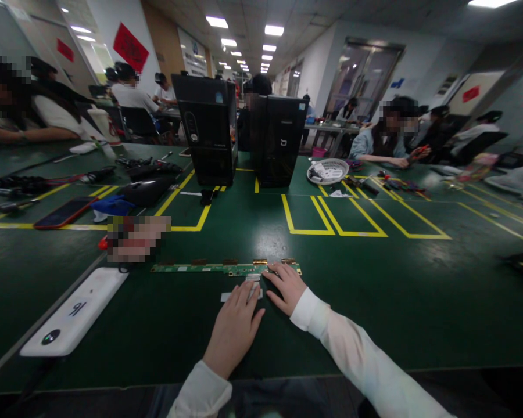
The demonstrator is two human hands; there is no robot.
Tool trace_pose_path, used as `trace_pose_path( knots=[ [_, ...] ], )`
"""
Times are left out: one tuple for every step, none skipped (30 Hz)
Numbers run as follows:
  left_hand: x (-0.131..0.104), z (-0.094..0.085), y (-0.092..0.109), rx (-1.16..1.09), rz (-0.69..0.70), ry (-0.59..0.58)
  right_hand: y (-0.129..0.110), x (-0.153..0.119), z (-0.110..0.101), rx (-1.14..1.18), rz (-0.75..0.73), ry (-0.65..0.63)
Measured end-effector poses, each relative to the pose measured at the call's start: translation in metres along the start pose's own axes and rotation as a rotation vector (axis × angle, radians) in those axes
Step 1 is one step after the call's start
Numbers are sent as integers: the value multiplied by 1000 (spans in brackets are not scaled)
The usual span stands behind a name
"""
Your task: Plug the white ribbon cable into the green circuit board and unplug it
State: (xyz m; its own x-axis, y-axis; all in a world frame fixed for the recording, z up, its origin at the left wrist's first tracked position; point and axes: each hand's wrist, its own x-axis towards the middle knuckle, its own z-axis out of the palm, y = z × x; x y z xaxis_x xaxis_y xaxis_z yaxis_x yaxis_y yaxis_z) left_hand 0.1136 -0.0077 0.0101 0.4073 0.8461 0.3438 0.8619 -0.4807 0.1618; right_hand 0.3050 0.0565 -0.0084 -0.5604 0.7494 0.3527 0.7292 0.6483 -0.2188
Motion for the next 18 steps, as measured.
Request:
trace_pose_path(
  knots=[
    [0,0,-1,1,4,-4,0,0,0,0,0,1],
    [0,0,-2,0,7,-6,0,0,0,-1,0,1],
    [0,1,-3,-3,9,-8,1,0,0,-2,0,-1],
    [0,1,-5,-8,11,-8,1,0,1,-3,-1,-3],
    [0,1,-6,-14,15,-9,2,0,1,-4,-4,-6],
    [0,2,-8,-22,22,-9,2,-1,1,-5,-7,-8],
    [0,1,-9,-31,30,-9,3,-1,2,-6,-9,-10],
    [-1,1,-11,-40,37,-11,3,-1,2,-6,-11,-10],
    [-1,1,-12,-48,45,-12,3,-1,2,-4,-12,-11],
    [0,0,-13,-55,49,-13,4,-1,2,-1,-12,-10],
    [0,0,-13,-60,49,-13,4,-1,2,2,-13,-10],
    [1,-1,-12,-62,48,-15,4,-1,1,6,-15,-9],
    [1,-1,-12,-62,47,-19,4,-1,1,11,-19,-7],
    [2,-1,-11,-60,45,-24,4,-1,1,14,-22,-2],
    [2,-1,-9,-56,40,-28,4,0,0,16,-25,3],
    [3,-1,-8,-51,31,-31,4,0,0,18,-27,7],
    [4,0,-6,-48,21,-31,4,0,-1,20,-28,9],
    [4,0,-5,-47,10,-28,4,0,-1,21,-28,9]
  ],
)
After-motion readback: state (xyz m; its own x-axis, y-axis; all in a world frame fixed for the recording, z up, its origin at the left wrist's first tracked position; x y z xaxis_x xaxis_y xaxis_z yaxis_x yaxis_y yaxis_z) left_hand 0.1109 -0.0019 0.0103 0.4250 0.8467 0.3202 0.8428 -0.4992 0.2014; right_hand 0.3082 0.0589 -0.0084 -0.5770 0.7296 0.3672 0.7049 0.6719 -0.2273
